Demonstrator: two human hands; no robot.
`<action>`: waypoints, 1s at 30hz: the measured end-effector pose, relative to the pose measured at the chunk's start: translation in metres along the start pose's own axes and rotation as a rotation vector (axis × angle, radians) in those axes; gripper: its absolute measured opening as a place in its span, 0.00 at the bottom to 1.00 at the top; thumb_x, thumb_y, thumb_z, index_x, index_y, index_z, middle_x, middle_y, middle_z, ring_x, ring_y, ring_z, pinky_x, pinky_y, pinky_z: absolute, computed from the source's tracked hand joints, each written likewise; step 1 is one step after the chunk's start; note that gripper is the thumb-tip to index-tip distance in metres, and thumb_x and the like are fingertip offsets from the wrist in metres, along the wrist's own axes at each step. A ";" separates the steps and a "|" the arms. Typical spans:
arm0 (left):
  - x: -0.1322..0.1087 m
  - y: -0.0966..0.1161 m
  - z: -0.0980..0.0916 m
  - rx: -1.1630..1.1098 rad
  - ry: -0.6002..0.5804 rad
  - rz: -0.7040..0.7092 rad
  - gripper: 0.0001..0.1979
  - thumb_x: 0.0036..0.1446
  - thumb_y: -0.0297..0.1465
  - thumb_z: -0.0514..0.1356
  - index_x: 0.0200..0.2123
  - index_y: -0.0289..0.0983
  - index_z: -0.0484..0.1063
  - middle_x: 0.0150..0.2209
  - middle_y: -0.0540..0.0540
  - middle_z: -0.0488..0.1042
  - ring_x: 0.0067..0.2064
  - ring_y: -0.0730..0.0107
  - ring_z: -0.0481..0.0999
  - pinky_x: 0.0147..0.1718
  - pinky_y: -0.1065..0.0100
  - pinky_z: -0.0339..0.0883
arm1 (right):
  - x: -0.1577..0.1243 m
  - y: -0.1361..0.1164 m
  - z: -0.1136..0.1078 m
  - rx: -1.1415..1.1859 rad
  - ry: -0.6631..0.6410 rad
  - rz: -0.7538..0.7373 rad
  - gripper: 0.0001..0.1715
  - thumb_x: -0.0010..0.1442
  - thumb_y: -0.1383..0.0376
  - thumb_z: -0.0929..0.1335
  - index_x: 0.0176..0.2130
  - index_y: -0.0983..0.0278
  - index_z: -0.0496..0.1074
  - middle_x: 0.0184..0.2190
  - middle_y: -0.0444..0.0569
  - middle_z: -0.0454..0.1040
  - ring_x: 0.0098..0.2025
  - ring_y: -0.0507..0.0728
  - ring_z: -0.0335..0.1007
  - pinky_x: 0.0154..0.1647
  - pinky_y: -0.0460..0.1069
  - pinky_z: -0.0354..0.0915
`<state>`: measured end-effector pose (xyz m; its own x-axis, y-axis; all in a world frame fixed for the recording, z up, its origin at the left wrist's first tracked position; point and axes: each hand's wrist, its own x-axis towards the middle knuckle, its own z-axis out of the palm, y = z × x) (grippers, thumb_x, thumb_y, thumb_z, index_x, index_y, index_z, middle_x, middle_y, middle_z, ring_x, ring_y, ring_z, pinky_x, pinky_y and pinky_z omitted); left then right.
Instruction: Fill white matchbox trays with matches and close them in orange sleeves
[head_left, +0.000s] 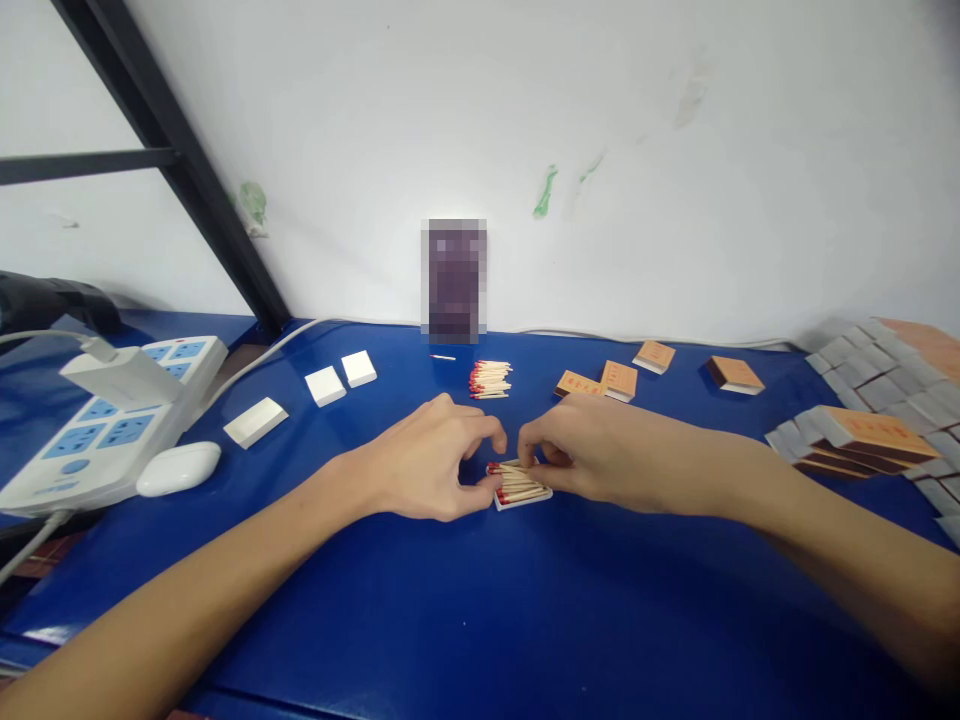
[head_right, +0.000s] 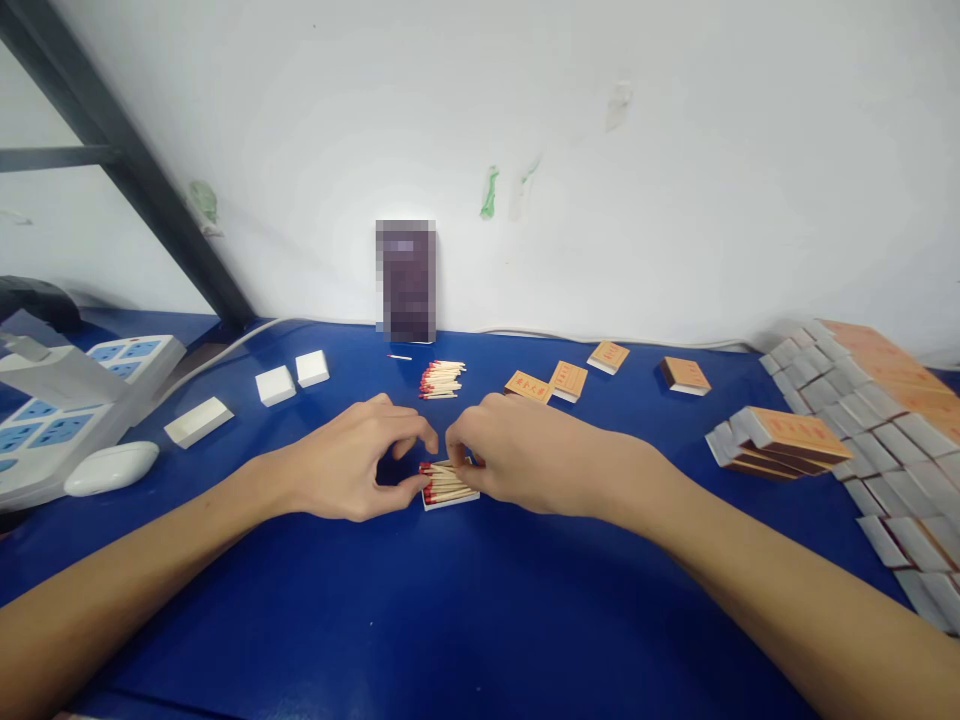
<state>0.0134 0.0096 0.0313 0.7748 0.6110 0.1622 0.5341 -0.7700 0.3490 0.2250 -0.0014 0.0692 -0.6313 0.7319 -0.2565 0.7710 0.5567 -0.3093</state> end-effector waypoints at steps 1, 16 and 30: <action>-0.001 0.000 0.000 0.003 0.003 -0.001 0.11 0.54 0.37 0.60 0.38 0.38 0.71 0.26 0.54 0.67 0.28 0.73 0.66 0.34 0.66 0.60 | 0.000 0.001 0.000 0.003 0.015 -0.008 0.12 0.61 0.64 0.63 0.28 0.61 0.72 0.24 0.43 0.71 0.22 0.49 0.60 0.24 0.47 0.51; -0.001 -0.013 0.014 0.088 0.059 0.127 0.19 0.54 0.47 0.63 0.39 0.37 0.73 0.34 0.48 0.75 0.36 0.67 0.73 0.40 0.64 0.63 | 0.005 0.010 0.001 0.138 -0.016 -0.023 0.11 0.59 0.66 0.63 0.32 0.61 0.76 0.27 0.43 0.76 0.24 0.50 0.66 0.23 0.46 0.57; -0.001 -0.019 0.017 -0.052 0.069 0.171 0.16 0.57 0.44 0.63 0.41 0.39 0.77 0.38 0.49 0.79 0.39 0.69 0.75 0.42 0.64 0.63 | 0.007 0.015 -0.002 0.222 -0.001 -0.040 0.11 0.60 0.63 0.65 0.31 0.62 0.76 0.27 0.44 0.77 0.25 0.51 0.68 0.25 0.46 0.59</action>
<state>0.0082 0.0201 0.0088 0.8268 0.4848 0.2853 0.3775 -0.8542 0.3575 0.2319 0.0129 0.0645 -0.6613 0.7106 -0.2403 0.7079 0.4854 -0.5131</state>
